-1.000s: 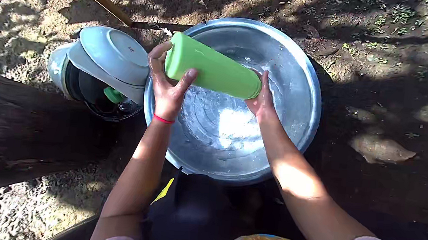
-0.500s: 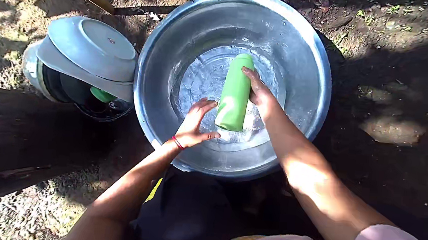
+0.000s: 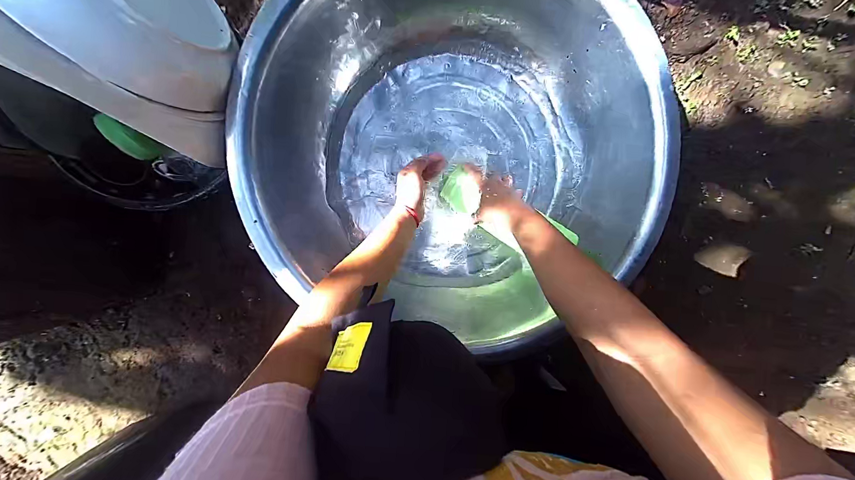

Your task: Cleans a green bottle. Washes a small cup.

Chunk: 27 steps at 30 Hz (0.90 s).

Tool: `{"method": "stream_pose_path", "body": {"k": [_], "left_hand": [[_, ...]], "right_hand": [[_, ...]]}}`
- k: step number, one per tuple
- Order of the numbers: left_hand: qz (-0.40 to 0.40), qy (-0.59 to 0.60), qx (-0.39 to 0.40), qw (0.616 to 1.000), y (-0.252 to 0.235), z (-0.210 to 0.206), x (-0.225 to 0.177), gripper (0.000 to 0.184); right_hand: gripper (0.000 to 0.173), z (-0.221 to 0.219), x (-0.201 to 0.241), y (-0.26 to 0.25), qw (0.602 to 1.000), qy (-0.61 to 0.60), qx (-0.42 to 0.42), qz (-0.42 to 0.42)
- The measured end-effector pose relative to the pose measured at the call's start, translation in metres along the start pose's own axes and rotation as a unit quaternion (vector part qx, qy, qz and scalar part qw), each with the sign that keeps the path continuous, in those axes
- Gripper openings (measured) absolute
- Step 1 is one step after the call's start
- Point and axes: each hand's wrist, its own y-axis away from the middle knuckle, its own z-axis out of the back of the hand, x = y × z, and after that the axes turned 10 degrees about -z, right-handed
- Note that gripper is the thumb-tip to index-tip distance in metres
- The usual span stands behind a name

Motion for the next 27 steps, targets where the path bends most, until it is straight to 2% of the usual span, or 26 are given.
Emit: {"method": "stream_pose_path", "body": {"k": [2,4,5,6,8,9,10,12,13,15,16,17,19,20,22,23,25,27], "left_hand": [[-0.107,-0.168,-0.093,0.975,-0.015,0.034,0.007,0.04],[-0.133,-0.29,-0.164,0.933,-0.033,0.07,0.017,0.042],[-0.106,-0.285,-0.172,0.937,-0.035,0.075,0.019,0.042],[-0.073,-0.232,-0.16,0.957,-0.034,0.071,0.019,0.041],[-0.01,-0.05,-0.063,0.997,-0.03,0.048,0.02,0.044],[0.012,0.023,-0.011,1.0,-0.027,0.034,0.018,0.045],[-0.001,0.046,0.027,0.999,-0.025,0.022,0.013,0.045],[-0.093,-0.058,0.025,0.994,-0.031,0.019,-0.005,0.041],[-0.13,-0.15,-0.02,0.98,-0.038,0.031,-0.012,0.039],[-0.135,-0.306,-0.141,0.932,-0.054,0.067,-0.017,0.041],[-0.099,-0.331,-0.181,0.921,-0.058,0.08,-0.017,0.043],[-0.057,-0.316,-0.197,0.926,-0.058,0.086,-0.013,0.043],[0.0,-0.161,-0.18,0.97,-0.055,0.068,-0.005,0.038],[0.025,-0.038,-0.141,0.989,-0.051,0.053,-0.005,0.036],[0.052,0.125,-0.065,0.989,-0.038,0.026,-0.021,0.039],[0.037,0.134,-0.064,0.988,-0.03,0.016,-0.035,0.041],[-0.002,0.081,-0.094,0.992,-0.011,0.013,-0.057,0.039],[-0.016,0.013,-0.092,0.996,0.0,0.024,-0.062,0.04]], "right_hand": [[0.117,-0.008,0.001,0.001,1.0,-0.011,0.003,0.013],[0.117,-0.016,0.004,-0.004,1.0,-0.016,0.001,0.022],[0.117,-0.02,0.007,-0.007,1.0,-0.014,-0.003,0.026],[0.119,-0.026,0.009,-0.011,0.999,-0.013,-0.013,0.028],[0.12,-0.032,0.016,-0.018,0.998,-0.036,-0.038,0.043],[0.121,-0.033,0.02,-0.019,0.997,-0.049,-0.044,0.045],[0.12,-0.031,0.023,-0.021,0.997,-0.052,-0.046,0.044],[0.12,-0.023,0.024,-0.029,0.997,-0.052,-0.046,0.042],[0.122,-0.022,0.022,-0.036,0.996,-0.052,-0.049,0.046],[0.125,-0.022,0.02,-0.047,0.996,-0.057,-0.054,0.05],[0.125,-0.021,0.021,-0.05,0.996,-0.053,-0.052,0.049],[0.124,-0.02,0.022,-0.051,0.996,-0.049,-0.049,0.046],[0.123,-0.017,0.029,-0.053,0.997,-0.057,-0.036,0.038],[0.124,-0.014,0.033,-0.053,0.997,-0.067,-0.027,0.034],[0.124,-0.01,0.04,-0.059,0.994,-0.101,-0.021,0.035],[0.123,-0.005,0.042,-0.064,0.992,-0.12,-0.023,0.033],[0.121,0.005,0.045,-0.07,0.98,-0.185,-0.041,0.054],[0.124,0.024,0.053,-0.07,0.954,-0.252,-0.092,0.136]]}}
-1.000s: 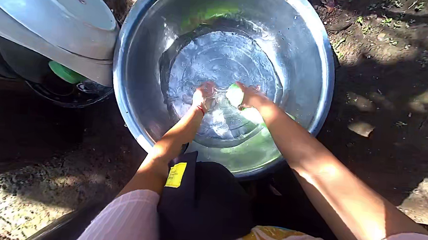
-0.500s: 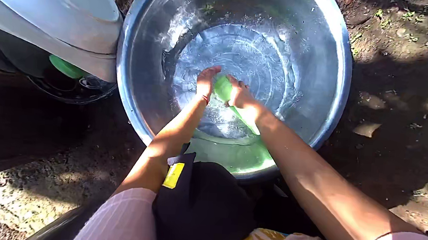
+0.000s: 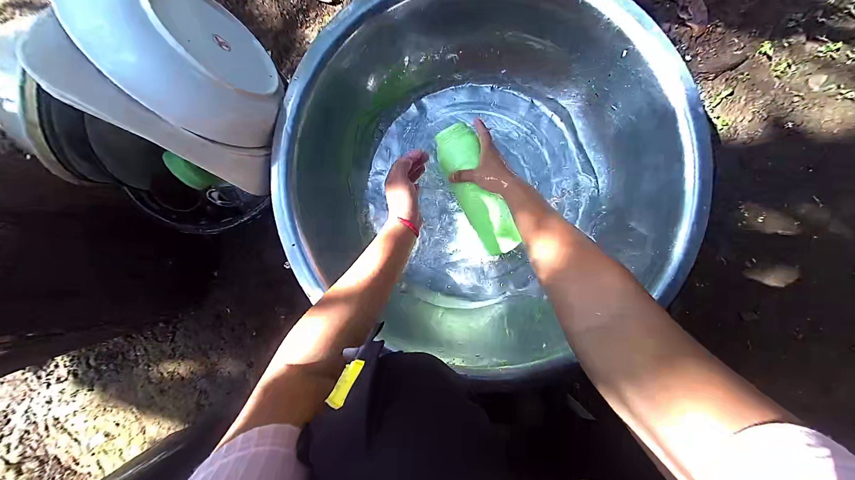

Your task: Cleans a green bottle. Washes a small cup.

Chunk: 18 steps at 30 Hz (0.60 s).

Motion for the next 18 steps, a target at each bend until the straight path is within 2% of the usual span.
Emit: {"method": "stream_pose_path", "body": {"k": [1,3,4,6,8,9,11,12,14,15,16,18], "left_hand": [[0.019,-0.024,0.016,0.999,0.005,0.006,0.003,0.043],[0.112,-0.017,0.054,0.992,0.014,0.011,0.013,0.053],[0.153,0.015,0.076,0.985,0.017,0.011,0.013,0.06],[0.172,0.108,0.141,0.969,0.02,0.002,-0.001,0.07],[0.128,0.189,0.215,0.949,0.02,-0.008,-0.026,0.074],[0.089,0.205,0.219,0.95,0.021,-0.011,-0.042,0.069],[-0.016,0.219,0.174,0.96,0.032,-0.012,-0.075,0.053],[-0.081,0.217,0.156,0.96,0.038,-0.009,-0.089,0.056],[-0.193,0.201,0.132,0.951,0.046,0.001,-0.102,0.074],[-0.213,0.191,0.122,0.95,0.047,0.007,-0.101,0.082],[-0.214,0.177,0.103,0.955,0.05,0.013,-0.099,0.083],[-0.241,0.131,0.074,0.959,0.06,0.018,-0.103,0.086]], "right_hand": [[0.126,0.007,0.012,0.002,0.997,-0.029,-0.019,0.063],[0.133,0.023,0.036,0.013,0.978,-0.072,-0.058,0.188],[0.134,0.031,0.048,0.022,0.962,-0.092,-0.071,0.248],[0.133,0.05,0.073,0.05,0.922,-0.131,-0.097,0.352],[0.124,0.065,0.088,0.084,0.879,-0.184,-0.115,0.424],[0.121,0.073,0.093,0.102,0.867,-0.219,-0.108,0.435],[0.114,0.094,0.1,0.14,0.854,-0.276,-0.099,0.429],[0.106,0.106,0.103,0.156,0.839,-0.294,-0.117,0.443],[0.072,0.12,0.099,0.169,0.796,-0.317,-0.183,0.483],[0.052,0.118,0.091,0.166,0.792,-0.322,-0.214,0.472],[0.038,0.111,0.081,0.162,0.806,-0.334,-0.225,0.434],[0.034,0.095,0.067,0.159,0.827,-0.356,-0.236,0.364]]}}
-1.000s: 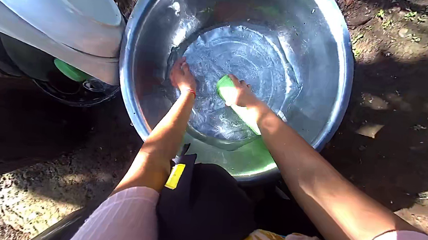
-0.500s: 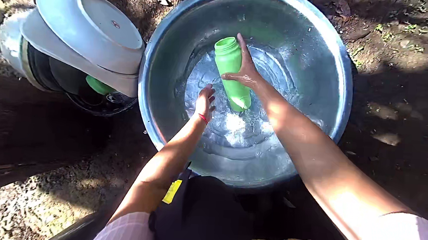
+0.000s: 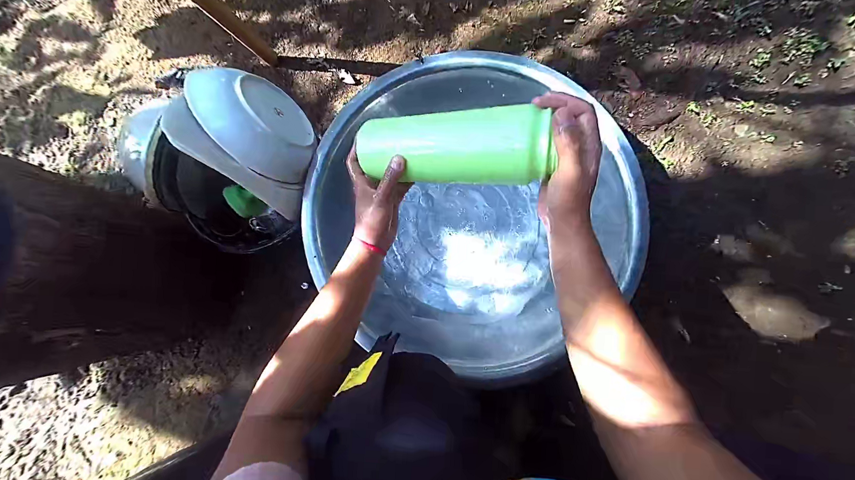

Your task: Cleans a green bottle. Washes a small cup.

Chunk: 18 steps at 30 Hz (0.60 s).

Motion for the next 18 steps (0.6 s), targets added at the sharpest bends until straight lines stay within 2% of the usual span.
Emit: {"method": "stream_pose_path", "body": {"k": [1,2,4,5,7,9,11,13,15,18], "left_hand": [[-0.041,-0.036,0.011,0.998,0.0,0.0,-0.005,0.093],[-0.084,-0.079,0.026,0.993,0.005,0.003,-0.009,0.101],[-0.164,-0.16,0.073,0.971,0.012,0.009,-0.015,0.107],[-0.194,-0.192,0.105,0.956,0.009,0.012,-0.019,0.108],[-0.242,-0.279,0.172,0.913,0.007,0.021,-0.027,0.11],[-0.291,-0.346,0.24,0.859,0.008,0.024,-0.038,0.107],[-0.305,-0.379,0.282,0.827,0.011,0.025,-0.051,0.103],[-0.286,-0.405,0.308,0.812,0.014,0.026,-0.065,0.105],[-0.249,-0.417,0.331,0.809,0.017,0.026,-0.079,0.112],[-0.194,-0.438,0.338,0.81,0.023,0.023,-0.101,0.117]], "right_hand": [[0.037,0.0,-0.009,0.002,0.999,-0.012,-0.021,-0.029],[0.04,0.001,-0.021,0.009,0.993,-0.04,-0.034,-0.102],[0.047,0.003,-0.043,0.026,0.944,-0.116,-0.057,-0.305],[0.049,0.0,-0.052,0.03,0.915,-0.155,-0.074,-0.367],[0.054,-0.001,-0.07,0.048,0.868,-0.232,-0.07,-0.434],[0.054,-0.002,-0.091,0.067,0.826,-0.295,-0.049,-0.477],[0.052,-0.011,-0.101,0.078,0.795,-0.323,-0.074,-0.508],[0.048,-0.019,-0.1,0.086,0.795,-0.316,-0.096,-0.508],[0.046,-0.02,-0.095,0.089,0.811,-0.301,-0.098,-0.492],[0.055,-0.017,-0.091,0.081,0.833,-0.292,-0.068,-0.464]]}}
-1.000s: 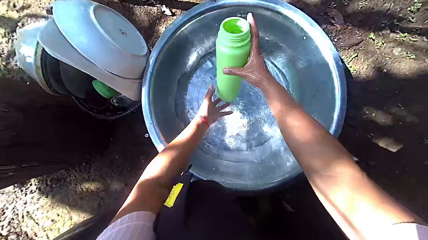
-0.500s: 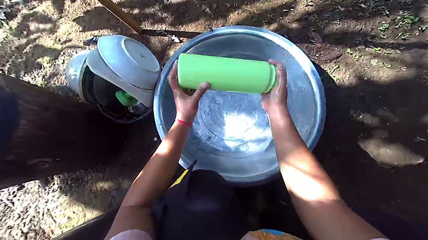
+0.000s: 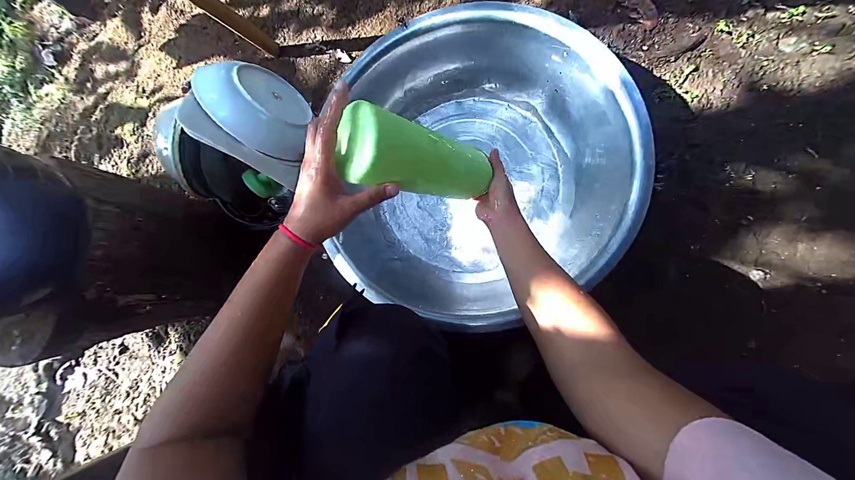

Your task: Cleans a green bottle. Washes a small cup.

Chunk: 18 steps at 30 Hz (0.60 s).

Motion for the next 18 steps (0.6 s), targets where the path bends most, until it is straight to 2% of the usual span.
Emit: {"method": "stream_pose_path", "body": {"k": [2,4,6,9,12,13,15,18], "left_hand": [[0.033,-0.025,0.005,0.999,0.002,0.009,-0.015,0.115],[0.052,-0.049,0.006,0.997,0.003,0.017,-0.033,0.105],[0.049,-0.08,-0.002,0.996,0.0,0.026,-0.055,0.099],[0.016,-0.133,-0.056,0.989,-0.002,0.044,-0.097,0.093],[-0.053,-0.135,-0.134,0.98,0.004,0.054,-0.112,0.092],[-0.044,-0.12,-0.14,0.982,0.008,0.052,-0.108,0.091],[0.025,-0.086,-0.124,0.988,0.015,0.043,-0.099,0.092],[0.08,-0.087,-0.121,0.986,0.028,0.037,-0.094,0.091]], "right_hand": [[0.068,0.0,0.005,-0.005,0.999,-0.004,0.049,0.002],[0.074,0.0,0.009,-0.007,0.997,-0.011,0.078,-0.002],[0.074,0.004,0.013,-0.006,0.995,0.008,0.1,-0.013],[0.067,0.022,0.015,-0.011,0.988,0.05,0.141,-0.029],[0.062,0.04,0.018,-0.018,0.993,0.066,0.087,-0.033],[0.06,0.045,0.021,-0.017,0.996,0.064,0.05,-0.031],[0.055,0.059,0.029,-0.011,0.995,0.092,-0.008,-0.026],[0.052,0.066,0.04,0.003,0.986,0.16,-0.046,-0.015]]}}
